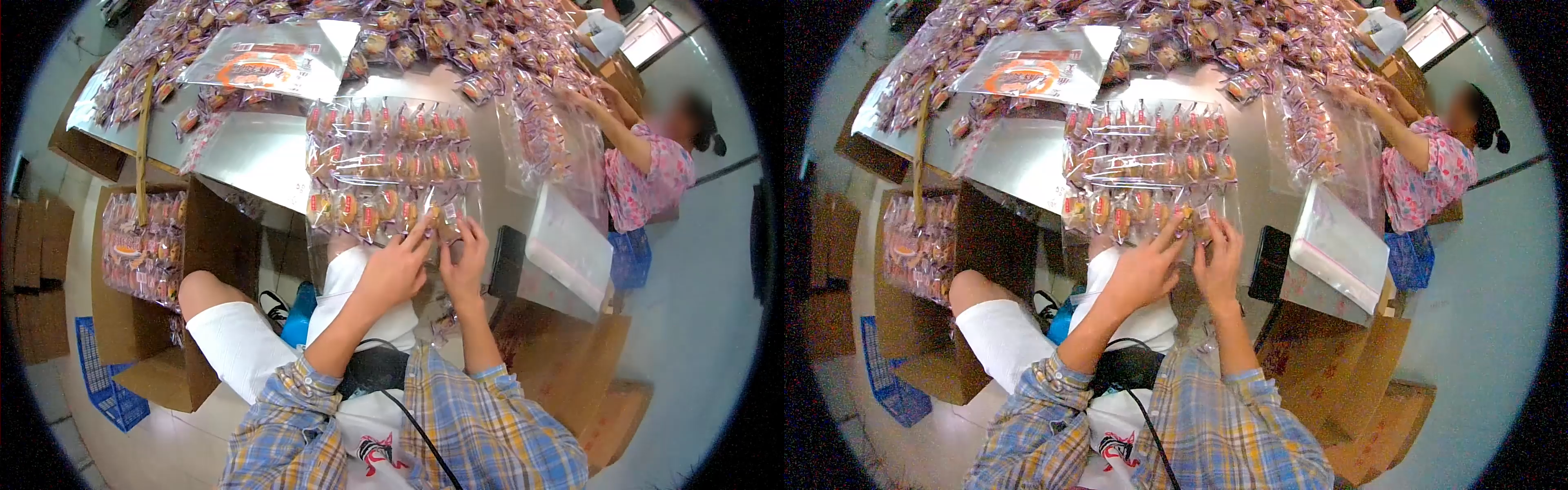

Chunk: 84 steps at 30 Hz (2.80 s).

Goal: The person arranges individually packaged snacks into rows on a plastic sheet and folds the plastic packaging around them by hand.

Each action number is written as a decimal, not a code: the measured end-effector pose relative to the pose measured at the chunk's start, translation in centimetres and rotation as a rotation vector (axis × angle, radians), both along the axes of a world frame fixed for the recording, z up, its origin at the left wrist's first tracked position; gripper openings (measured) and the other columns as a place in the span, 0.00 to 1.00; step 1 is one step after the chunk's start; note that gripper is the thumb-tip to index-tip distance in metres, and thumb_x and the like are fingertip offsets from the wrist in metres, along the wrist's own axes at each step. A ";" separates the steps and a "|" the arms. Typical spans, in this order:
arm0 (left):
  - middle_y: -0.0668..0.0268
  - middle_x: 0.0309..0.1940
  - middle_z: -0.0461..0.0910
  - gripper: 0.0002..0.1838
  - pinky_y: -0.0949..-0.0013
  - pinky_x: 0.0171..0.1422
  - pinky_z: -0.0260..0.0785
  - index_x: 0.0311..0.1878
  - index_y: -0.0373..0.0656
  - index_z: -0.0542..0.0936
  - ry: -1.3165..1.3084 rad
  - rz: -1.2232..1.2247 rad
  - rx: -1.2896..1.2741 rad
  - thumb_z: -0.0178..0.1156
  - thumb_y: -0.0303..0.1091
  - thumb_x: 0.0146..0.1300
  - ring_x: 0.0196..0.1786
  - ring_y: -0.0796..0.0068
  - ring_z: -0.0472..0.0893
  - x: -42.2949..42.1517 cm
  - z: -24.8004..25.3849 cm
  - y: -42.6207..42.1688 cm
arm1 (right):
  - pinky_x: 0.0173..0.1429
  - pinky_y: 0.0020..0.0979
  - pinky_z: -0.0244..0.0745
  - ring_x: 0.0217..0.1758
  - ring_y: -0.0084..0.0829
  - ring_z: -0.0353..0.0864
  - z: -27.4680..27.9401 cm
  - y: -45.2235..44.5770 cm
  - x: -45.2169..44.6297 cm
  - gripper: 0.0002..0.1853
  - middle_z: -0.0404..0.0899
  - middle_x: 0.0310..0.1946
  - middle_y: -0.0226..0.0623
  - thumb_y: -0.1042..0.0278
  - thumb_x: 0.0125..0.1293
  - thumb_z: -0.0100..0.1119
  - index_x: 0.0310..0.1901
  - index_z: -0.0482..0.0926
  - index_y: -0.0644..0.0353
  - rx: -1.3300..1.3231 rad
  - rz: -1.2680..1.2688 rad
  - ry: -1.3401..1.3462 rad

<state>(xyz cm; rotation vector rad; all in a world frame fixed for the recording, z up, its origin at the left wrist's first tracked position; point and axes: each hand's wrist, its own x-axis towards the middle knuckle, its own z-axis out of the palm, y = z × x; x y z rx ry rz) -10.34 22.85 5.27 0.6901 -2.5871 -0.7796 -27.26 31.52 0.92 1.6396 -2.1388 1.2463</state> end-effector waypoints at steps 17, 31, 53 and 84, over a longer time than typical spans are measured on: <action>0.52 0.73 0.74 0.33 0.56 0.61 0.81 0.70 0.40 0.78 0.301 -0.002 0.094 0.73 0.31 0.60 0.61 0.44 0.83 1.2 -2.2 0.3 | 0.58 0.39 0.79 0.53 0.45 0.82 0.3 1.1 2.0 0.19 0.80 0.48 0.43 0.84 0.57 0.69 0.51 0.84 0.60 -0.124 0.049 -0.115; 0.57 0.72 0.71 0.41 0.60 0.71 0.75 0.78 0.40 0.66 0.765 0.042 0.955 0.66 0.21 0.59 0.71 0.63 0.74 1.4 -2.3 3.5 | 0.71 0.40 0.76 0.69 0.43 0.77 1.0 4.2 2.8 0.37 0.73 0.64 0.46 0.76 0.51 0.80 0.65 0.76 0.62 0.012 0.471 -0.173; 0.66 0.64 0.80 0.24 0.49 0.73 0.61 0.62 0.43 0.84 0.159 0.185 -0.477 0.66 0.35 0.62 0.66 0.65 0.77 0.5 -1.0 1.0 | 0.57 0.41 0.82 0.49 0.41 0.84 1.7 5.8 1.1 0.31 0.82 0.47 0.42 0.65 0.47 0.90 0.49 0.80 0.62 0.048 0.067 -0.404; 0.65 0.63 0.78 0.17 0.40 0.73 0.57 0.51 0.44 0.85 0.062 0.427 -0.518 0.64 0.38 0.60 0.69 0.65 0.74 -3.3 -1.9 -0.6 | 0.73 0.38 0.73 0.64 0.39 0.82 3.1 2.7 1.2 0.34 0.81 0.61 0.49 0.75 0.63 0.77 0.65 0.65 0.66 0.231 0.051 -0.467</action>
